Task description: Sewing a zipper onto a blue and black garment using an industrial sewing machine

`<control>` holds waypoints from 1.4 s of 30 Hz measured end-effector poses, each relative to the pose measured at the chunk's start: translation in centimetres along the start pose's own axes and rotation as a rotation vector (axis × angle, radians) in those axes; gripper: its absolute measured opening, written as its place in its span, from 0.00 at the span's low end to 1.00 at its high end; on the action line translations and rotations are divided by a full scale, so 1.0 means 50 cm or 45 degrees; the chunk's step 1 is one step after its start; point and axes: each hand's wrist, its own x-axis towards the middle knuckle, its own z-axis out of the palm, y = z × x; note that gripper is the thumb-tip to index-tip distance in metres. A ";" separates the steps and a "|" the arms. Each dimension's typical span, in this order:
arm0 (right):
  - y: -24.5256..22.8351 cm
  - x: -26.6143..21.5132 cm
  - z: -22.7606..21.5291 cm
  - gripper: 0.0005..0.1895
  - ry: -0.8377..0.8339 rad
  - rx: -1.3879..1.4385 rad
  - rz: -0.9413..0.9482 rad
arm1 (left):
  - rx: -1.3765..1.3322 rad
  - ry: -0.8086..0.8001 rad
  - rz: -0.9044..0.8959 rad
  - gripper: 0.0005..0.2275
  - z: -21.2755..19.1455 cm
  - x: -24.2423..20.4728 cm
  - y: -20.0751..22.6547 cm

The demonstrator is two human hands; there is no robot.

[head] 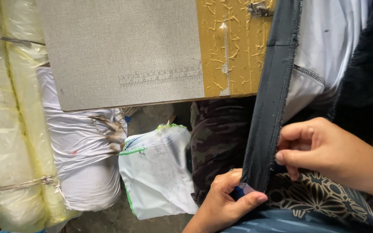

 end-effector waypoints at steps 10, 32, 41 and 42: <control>0.045 0.011 -0.023 0.08 -0.072 -0.116 0.033 | -0.023 -0.016 0.018 0.10 0.002 0.005 0.007; 0.023 0.004 -0.024 0.10 0.015 -0.099 0.147 | -0.048 0.001 -0.091 0.09 0.001 0.001 0.010; 0.033 -0.005 -0.052 0.15 0.081 -0.314 -0.009 | -0.308 0.034 -0.243 0.08 0.001 -0.017 -0.035; 0.041 -0.003 -0.059 0.15 0.069 -0.251 -0.112 | -0.532 0.098 -0.332 0.09 0.001 -0.026 -0.057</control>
